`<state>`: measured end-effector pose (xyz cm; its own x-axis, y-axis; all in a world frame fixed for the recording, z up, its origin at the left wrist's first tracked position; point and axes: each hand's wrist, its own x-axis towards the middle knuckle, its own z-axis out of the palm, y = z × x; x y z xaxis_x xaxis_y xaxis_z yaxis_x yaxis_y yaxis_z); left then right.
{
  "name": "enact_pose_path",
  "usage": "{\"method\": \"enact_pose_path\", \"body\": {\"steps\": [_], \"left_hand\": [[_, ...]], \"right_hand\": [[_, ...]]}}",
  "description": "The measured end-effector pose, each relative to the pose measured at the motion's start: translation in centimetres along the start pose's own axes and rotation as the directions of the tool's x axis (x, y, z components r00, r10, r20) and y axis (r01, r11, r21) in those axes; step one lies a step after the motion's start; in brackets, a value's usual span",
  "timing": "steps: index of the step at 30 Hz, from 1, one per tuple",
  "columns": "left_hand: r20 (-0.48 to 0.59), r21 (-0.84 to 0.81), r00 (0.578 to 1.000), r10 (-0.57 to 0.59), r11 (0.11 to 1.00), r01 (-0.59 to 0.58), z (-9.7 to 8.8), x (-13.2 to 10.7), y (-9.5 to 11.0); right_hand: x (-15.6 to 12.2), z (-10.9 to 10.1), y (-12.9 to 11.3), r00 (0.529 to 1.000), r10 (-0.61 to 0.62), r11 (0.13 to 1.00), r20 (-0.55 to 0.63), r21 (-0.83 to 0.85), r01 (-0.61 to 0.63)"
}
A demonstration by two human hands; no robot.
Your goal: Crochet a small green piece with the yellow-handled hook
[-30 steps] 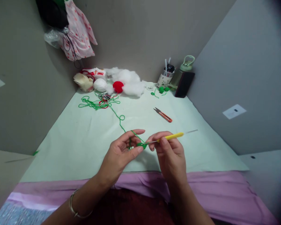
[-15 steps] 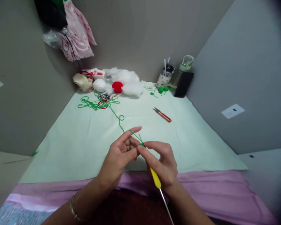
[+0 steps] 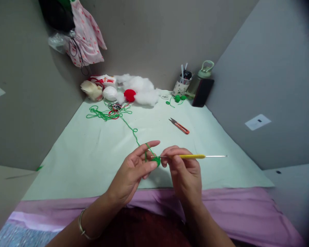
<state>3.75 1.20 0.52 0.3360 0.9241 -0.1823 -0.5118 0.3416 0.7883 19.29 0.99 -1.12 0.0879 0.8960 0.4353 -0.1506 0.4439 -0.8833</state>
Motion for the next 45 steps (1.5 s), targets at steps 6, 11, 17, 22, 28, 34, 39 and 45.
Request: {"method": "enact_pose_path", "body": {"steps": [6,11,17,22,28,34,39,45], "left_hand": [[0.031,-0.109,0.997,-0.066,0.992,0.069,0.5,0.0,-0.2],[0.108,-0.250,0.979,-0.175,0.948,0.197,-0.5,0.2,0.3],[0.028,-0.140,0.999,-0.042,0.989,0.045,-0.4,0.2,0.2],[0.008,0.035,1.000,0.005,0.999,-0.005,-0.4,0.0,-0.4],[-0.033,0.135,0.998,0.062,0.989,-0.057,-0.8,0.1,-0.2],[-0.015,0.226,0.992,0.127,0.967,-0.121,-1.3,0.0,0.0],[-0.003,0.379,0.979,0.203,0.906,-0.187,-1.5,-0.2,0.0],[-0.078,0.379,0.957,0.278,0.897,-0.230,-0.8,-0.3,-0.7]], "right_hand": [[-1.8,-0.3,0.5,0.879,-0.452,0.659,0.152,-0.606,0.445],[-1.1,-0.9,0.0,0.944,-0.329,0.867,-0.002,-0.396,0.301],[-0.1,-0.3,-0.3,0.998,0.037,0.997,-0.041,0.070,-0.034],[-0.4,-0.2,0.1,0.999,0.035,0.999,-0.011,0.004,-0.035],[-0.1,-0.5,-0.2,0.992,0.127,0.984,-0.022,0.131,-0.123],[-0.4,-0.8,-0.7,0.997,0.076,0.996,0.021,0.054,-0.077],[-0.7,-0.9,-1.1,0.997,-0.045,0.988,0.064,-0.142,0.054],[-1.2,-0.9,-0.4,0.827,-0.410,0.563,0.385,-0.607,0.561]]}}
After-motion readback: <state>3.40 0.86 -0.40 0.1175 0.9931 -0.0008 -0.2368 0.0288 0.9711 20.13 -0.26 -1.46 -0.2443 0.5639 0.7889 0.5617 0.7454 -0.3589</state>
